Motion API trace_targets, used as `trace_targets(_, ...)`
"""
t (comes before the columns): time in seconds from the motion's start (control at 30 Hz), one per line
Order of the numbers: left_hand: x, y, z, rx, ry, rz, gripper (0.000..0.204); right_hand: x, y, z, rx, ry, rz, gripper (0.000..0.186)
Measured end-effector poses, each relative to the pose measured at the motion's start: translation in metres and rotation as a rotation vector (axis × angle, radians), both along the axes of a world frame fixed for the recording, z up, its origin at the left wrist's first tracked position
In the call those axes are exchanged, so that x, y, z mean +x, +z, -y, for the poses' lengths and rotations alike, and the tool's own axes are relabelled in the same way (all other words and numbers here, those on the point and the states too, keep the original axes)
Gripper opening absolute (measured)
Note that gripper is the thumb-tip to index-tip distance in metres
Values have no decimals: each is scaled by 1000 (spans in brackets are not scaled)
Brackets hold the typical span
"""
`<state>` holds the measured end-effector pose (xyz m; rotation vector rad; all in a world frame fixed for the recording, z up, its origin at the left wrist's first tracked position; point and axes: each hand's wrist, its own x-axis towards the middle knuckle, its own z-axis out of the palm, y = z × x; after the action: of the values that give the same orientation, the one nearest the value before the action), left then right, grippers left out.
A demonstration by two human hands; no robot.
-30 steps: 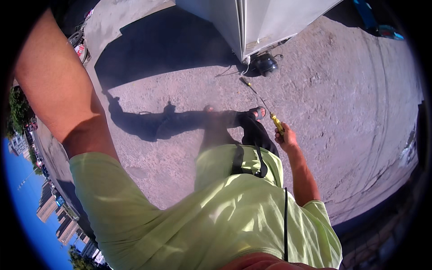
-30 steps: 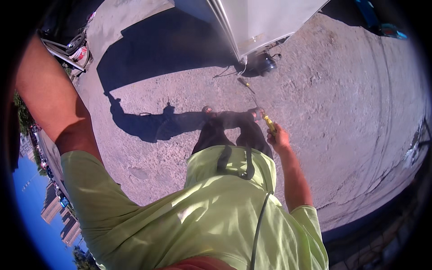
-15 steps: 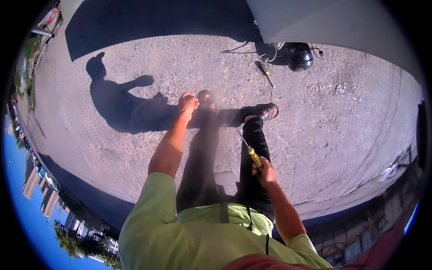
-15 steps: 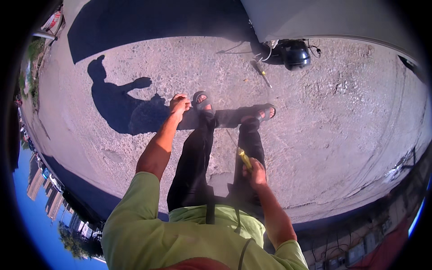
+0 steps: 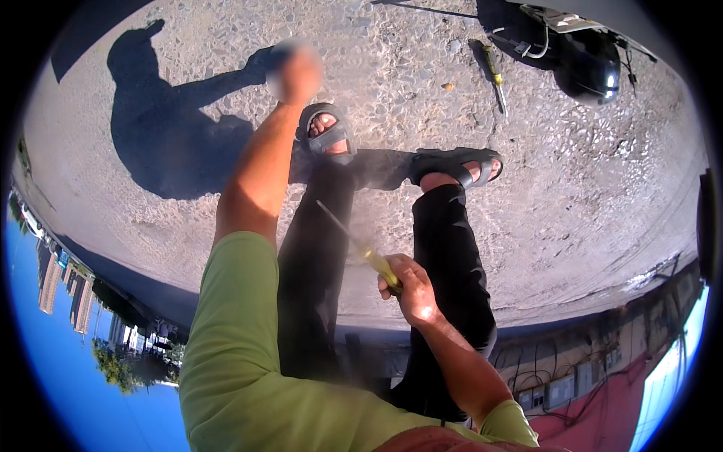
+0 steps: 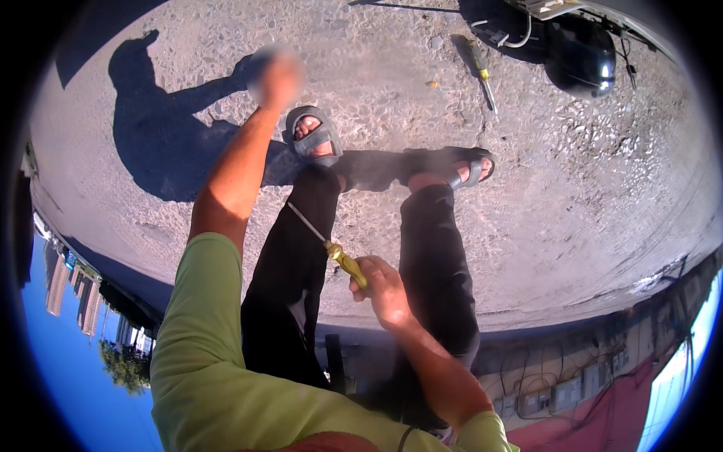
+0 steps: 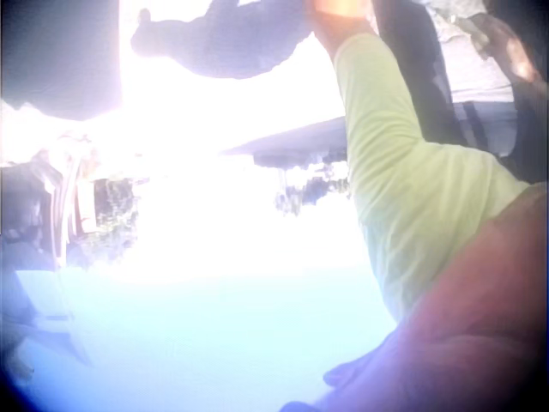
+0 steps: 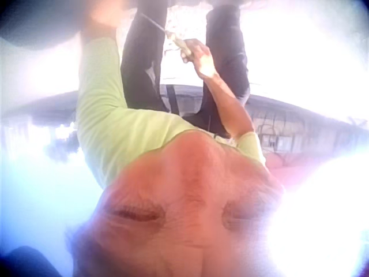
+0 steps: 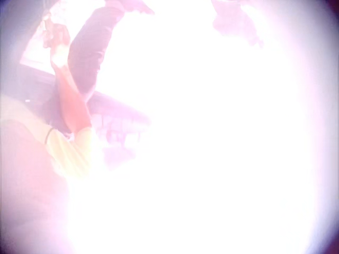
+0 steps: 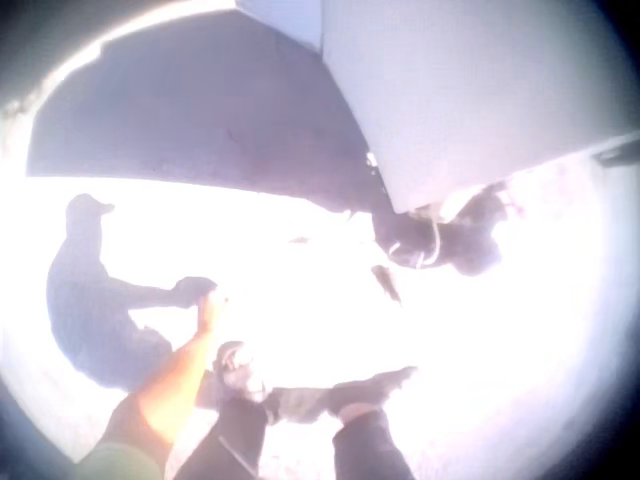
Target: The person disassembles a refrigerator unit by removing external panels and a door using a screwdriver, and then works on the internal components near the compressor.
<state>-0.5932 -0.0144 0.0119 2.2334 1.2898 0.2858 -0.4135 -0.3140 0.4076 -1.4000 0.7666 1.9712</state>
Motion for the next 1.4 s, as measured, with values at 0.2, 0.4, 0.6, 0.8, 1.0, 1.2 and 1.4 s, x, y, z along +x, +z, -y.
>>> trace_targets(0.2,0,-15,-4,52,-94,-183,20,5,-1,5,16,-7,-19,39)
trace_targets(0.4,21,-14,-15,-573,246,205,20,16,-2,3,4,-10,-17,39)
trace_targets(0.6,75,9,-27,-861,273,134,25,25,1,3,2,-44,-34,39)
trace_targets(0.8,112,-9,-29,-421,241,140,28,31,0,3,-10,-22,-39,38)
trace_targets(1.0,158,24,-37,-218,121,-302,24,36,1,1,14,-45,-34,38)
trace_targets(1.2,168,47,-19,-476,-75,-215,22,36,2,1,-6,-21,-58,37)
trace_targets(1.4,181,27,9,-181,-170,-308,19,43,4,-7,-30,5,-74,37)
